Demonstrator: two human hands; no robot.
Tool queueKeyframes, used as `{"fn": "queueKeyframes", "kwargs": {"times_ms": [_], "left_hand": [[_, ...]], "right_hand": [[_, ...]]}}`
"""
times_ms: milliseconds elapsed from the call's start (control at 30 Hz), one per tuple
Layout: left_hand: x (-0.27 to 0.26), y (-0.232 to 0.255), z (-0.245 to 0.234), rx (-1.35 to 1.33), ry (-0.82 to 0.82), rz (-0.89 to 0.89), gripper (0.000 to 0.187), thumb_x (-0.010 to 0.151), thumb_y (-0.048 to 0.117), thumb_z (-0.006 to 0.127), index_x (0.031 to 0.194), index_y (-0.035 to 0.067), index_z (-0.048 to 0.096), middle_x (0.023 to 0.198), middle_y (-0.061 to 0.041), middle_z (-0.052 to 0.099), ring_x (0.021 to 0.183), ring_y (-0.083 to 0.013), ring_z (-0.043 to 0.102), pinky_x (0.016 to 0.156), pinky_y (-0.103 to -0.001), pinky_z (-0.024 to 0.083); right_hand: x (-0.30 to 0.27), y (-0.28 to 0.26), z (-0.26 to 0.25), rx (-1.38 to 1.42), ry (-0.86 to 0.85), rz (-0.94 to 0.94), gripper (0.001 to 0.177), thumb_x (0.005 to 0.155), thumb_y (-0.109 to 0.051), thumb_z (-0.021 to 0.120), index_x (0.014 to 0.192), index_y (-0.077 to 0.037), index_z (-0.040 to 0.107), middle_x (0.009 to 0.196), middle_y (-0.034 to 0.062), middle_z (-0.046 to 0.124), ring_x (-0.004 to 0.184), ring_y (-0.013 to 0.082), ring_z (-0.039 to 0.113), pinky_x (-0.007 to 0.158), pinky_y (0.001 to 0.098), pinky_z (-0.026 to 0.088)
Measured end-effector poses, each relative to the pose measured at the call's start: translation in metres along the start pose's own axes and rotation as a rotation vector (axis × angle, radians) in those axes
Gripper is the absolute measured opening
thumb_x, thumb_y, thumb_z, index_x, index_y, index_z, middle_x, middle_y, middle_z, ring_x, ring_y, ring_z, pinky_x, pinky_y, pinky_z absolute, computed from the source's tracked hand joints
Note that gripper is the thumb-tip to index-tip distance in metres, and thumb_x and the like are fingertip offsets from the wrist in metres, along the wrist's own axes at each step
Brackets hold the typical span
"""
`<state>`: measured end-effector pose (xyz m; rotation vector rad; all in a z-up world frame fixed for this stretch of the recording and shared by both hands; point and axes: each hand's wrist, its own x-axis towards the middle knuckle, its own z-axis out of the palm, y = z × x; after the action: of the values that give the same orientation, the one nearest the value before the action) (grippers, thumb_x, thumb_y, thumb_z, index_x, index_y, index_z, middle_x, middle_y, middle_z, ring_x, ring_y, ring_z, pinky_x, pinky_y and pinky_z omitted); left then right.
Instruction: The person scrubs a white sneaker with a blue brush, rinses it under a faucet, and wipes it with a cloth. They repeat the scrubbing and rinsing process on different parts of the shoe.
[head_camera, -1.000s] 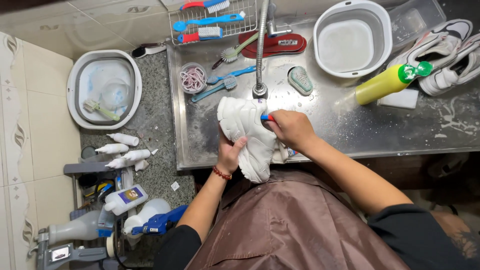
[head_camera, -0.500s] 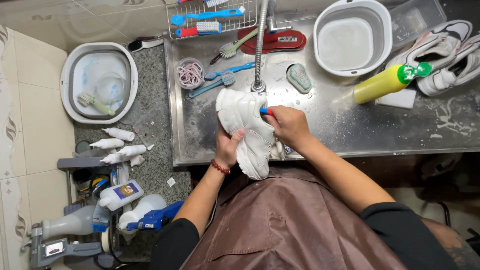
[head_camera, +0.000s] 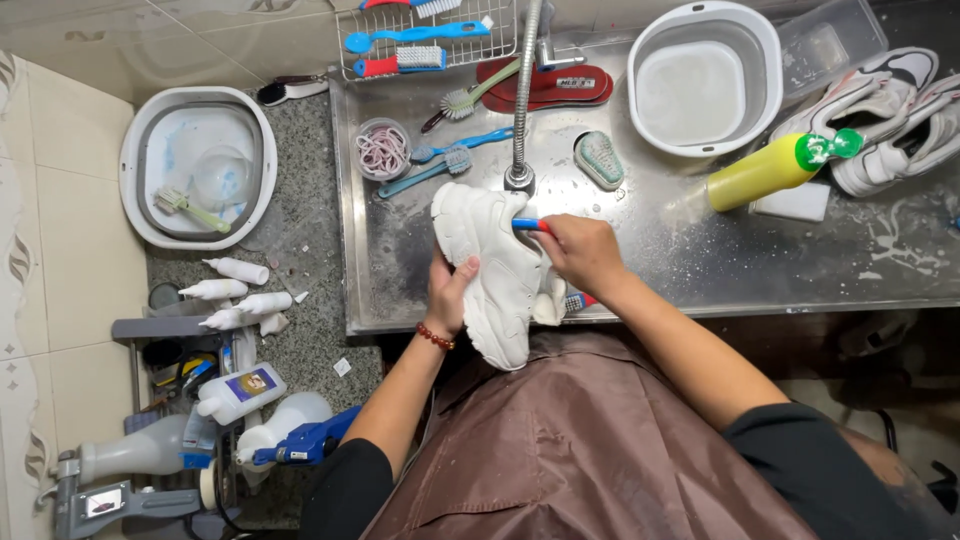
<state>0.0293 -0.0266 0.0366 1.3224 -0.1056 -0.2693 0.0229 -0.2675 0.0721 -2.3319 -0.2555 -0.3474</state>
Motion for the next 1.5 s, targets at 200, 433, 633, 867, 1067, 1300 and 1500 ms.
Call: {"fn": "queueKeyframes", "kwargs": {"times_ms": [200,433,633,867,1067,1300,1500], "left_hand": [[-0.002,-0.030,-0.013,-0.106,-0.011,-0.151,0.055,0.101,0.018,0.060,0.148,-0.005,0.044,0.138,-0.017,0.060,0.124,-0.0249,0.058,0.109,-0.036,0.044],[-0.005,-0.016,-0.011,-0.054,-0.001,-0.145,0.055,0.100,0.015,0.061,0.148,-0.004,0.043,0.141,-0.014,0.058,0.126,-0.0231,0.056,0.110,-0.035,0.042],[-0.001,-0.018,-0.012,-0.168,0.001,-0.133,0.055,0.098,0.013,0.062,0.147,-0.006,0.045,0.137,-0.017,0.060,0.123,-0.0255,0.058,0.109,-0.038,0.045],[-0.002,-0.020,-0.055,-0.544,0.060,-0.314,0.055,0.100,0.026,0.055,0.146,-0.005,0.046,0.137,-0.022,0.060,0.121,-0.0347,0.061,0.106,-0.047,0.050],[-0.026,-0.042,-0.084,-0.956,0.021,-0.489,0.056,0.106,0.037,0.047,0.148,0.001,0.049,0.139,-0.021,0.061,0.123,-0.0376,0.062,0.105,-0.052,0.051],[-0.033,-0.089,-0.078,-1.079,0.135,-0.694,0.049,0.104,0.034,0.048,0.140,0.001,0.056,0.136,-0.021,0.063,0.123,-0.0364,0.064,0.106,-0.052,0.053],[-0.025,-0.049,-0.051,-1.047,-0.002,-0.690,0.054,0.103,0.036,0.048,0.143,0.000,0.052,0.137,-0.022,0.062,0.123,-0.0363,0.063,0.106,-0.051,0.052]], "right_hand": [[0.004,0.004,0.010,-0.109,-0.052,-0.078,0.019,0.093,-0.024,0.074,0.086,-0.008,0.069,0.073,0.0127,0.067,0.065,0.0348,0.065,0.059,0.0449,0.050],[-0.012,0.009,0.020,-0.097,-0.032,0.036,0.023,0.093,-0.027,0.074,0.083,-0.008,0.067,0.076,0.0137,0.068,0.068,0.0363,0.065,0.061,0.0466,0.050],[-0.002,0.000,0.016,-0.095,-0.099,0.175,0.024,0.094,-0.031,0.073,0.082,-0.010,0.071,0.070,0.0143,0.068,0.064,0.0369,0.067,0.058,0.0473,0.051],[-0.019,0.037,-0.012,-0.150,-0.147,0.279,0.030,0.093,-0.036,0.074,0.084,-0.007,0.074,0.070,0.0175,0.068,0.064,0.0399,0.066,0.060,0.0493,0.051],[-0.053,0.060,-0.032,-0.043,-0.178,0.543,0.032,0.095,-0.034,0.074,0.087,-0.003,0.075,0.069,0.0177,0.067,0.062,0.0322,0.065,0.059,0.0429,0.050],[-0.054,0.030,0.000,0.634,-0.091,0.791,0.026,0.100,-0.026,0.065,0.086,-0.004,0.068,0.068,-0.0008,0.065,0.055,0.0058,0.051,0.051,0.0267,0.041],[-0.020,-0.038,-0.035,0.421,-0.227,0.566,0.025,0.099,-0.028,0.067,0.090,-0.005,0.071,0.066,0.0061,0.063,0.054,0.0145,0.054,0.052,0.0325,0.044]]}}
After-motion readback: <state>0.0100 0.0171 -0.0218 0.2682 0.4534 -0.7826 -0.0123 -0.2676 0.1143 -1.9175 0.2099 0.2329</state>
